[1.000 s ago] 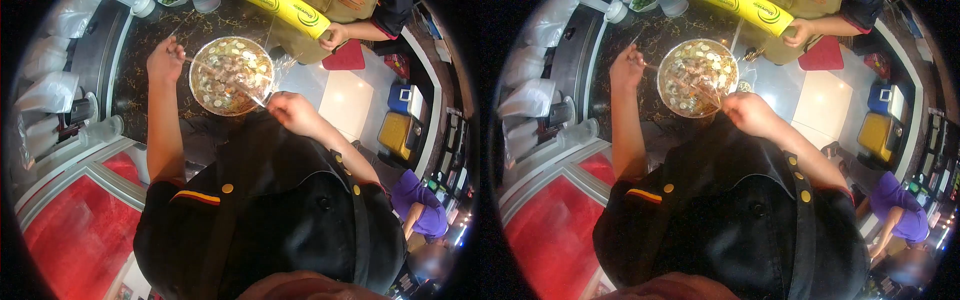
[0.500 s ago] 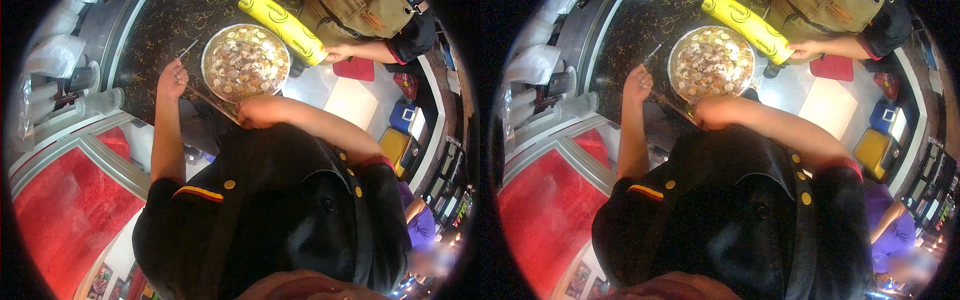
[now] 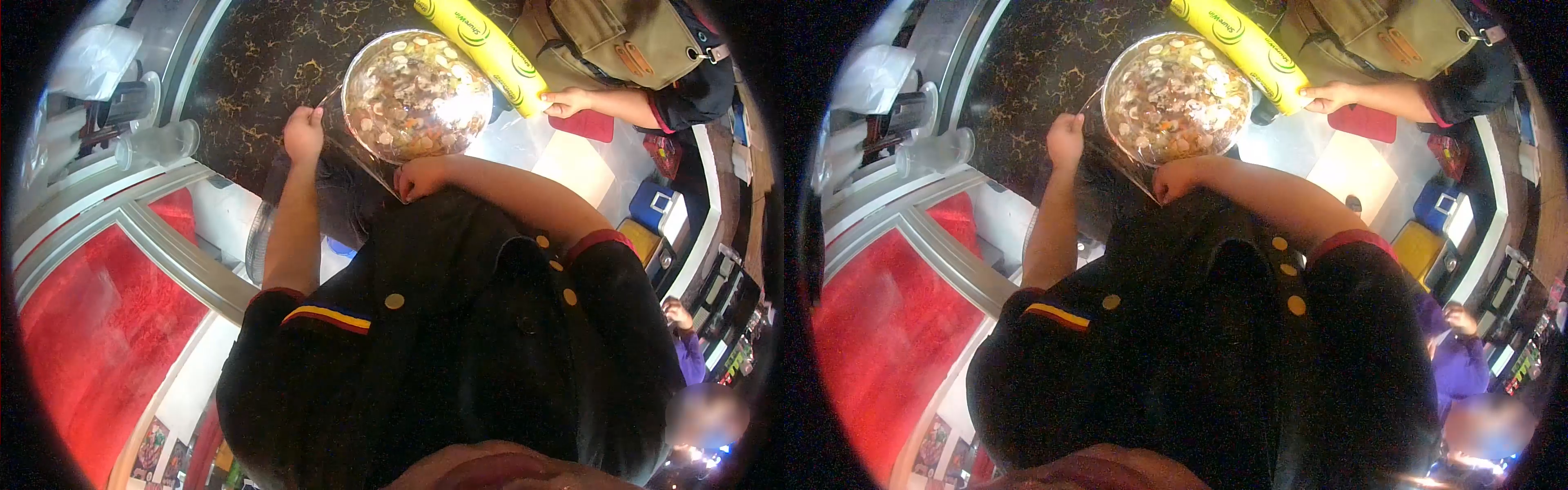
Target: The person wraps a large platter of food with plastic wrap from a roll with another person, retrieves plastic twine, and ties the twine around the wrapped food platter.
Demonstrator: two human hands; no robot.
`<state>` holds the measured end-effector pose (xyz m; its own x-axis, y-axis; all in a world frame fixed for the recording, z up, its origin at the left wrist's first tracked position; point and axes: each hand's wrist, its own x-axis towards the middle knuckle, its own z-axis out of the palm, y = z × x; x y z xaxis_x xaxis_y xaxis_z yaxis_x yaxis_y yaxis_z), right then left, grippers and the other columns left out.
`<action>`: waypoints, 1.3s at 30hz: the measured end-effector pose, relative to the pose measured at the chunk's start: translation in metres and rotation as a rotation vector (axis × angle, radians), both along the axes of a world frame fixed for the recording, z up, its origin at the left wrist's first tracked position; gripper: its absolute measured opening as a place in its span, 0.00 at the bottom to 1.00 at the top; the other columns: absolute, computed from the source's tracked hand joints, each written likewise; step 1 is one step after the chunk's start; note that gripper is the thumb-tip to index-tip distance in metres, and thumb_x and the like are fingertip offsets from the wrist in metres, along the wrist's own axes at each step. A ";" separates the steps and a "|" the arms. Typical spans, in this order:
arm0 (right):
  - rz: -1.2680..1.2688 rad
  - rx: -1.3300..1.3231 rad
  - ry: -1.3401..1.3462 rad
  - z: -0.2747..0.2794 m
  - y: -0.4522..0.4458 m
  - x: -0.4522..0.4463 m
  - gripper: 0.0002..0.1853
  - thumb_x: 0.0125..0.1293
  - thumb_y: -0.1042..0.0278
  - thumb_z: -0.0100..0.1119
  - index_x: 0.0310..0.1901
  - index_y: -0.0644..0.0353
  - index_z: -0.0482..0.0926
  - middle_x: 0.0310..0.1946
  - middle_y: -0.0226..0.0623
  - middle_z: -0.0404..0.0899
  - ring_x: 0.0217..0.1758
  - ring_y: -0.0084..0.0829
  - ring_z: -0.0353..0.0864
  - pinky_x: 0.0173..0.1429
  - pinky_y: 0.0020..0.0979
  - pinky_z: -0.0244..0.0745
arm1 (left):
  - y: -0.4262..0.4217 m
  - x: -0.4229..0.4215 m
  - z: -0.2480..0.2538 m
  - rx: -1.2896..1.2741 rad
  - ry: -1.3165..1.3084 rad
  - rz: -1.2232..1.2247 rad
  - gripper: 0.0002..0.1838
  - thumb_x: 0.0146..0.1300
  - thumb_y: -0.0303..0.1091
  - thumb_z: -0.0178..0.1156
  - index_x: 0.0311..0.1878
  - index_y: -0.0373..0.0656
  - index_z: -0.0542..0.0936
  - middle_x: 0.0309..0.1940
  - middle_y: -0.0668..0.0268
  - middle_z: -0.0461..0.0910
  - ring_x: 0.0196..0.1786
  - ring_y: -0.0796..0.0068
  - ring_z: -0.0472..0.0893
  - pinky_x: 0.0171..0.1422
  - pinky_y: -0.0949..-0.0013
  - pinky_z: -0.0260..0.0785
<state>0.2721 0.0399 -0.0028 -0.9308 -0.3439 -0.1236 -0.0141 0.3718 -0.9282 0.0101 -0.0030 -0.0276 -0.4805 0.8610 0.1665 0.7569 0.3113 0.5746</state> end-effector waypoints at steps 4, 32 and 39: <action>-0.124 0.028 -0.039 0.009 -0.006 0.019 0.14 0.59 0.60 0.52 0.38 0.59 0.81 0.46 0.43 0.77 0.49 0.43 0.76 0.50 0.40 0.69 | 0.004 0.017 -0.003 -0.152 0.481 0.003 0.14 0.57 0.48 0.58 0.37 0.49 0.75 0.33 0.64 0.74 0.37 0.59 0.74 0.38 0.57 0.68; -0.964 -0.895 -0.525 0.027 0.000 0.108 0.22 0.67 0.51 0.46 0.53 0.58 0.74 0.54 0.38 0.73 0.57 0.31 0.69 0.61 0.31 0.61 | 0.059 0.029 0.024 -0.462 -0.871 0.172 0.09 0.57 0.34 0.58 0.34 0.37 0.80 0.26 0.62 0.79 0.29 0.74 0.79 0.30 0.71 0.72; -1.770 -1.142 -0.425 0.014 0.019 0.122 0.20 0.65 0.52 0.48 0.51 0.58 0.72 0.41 0.33 0.76 0.47 0.29 0.72 0.53 0.35 0.68 | 0.040 0.046 0.016 -0.235 -1.232 0.281 0.17 0.59 0.34 0.53 0.48 0.33 0.74 0.41 0.60 0.77 0.43 0.71 0.76 0.46 0.65 0.69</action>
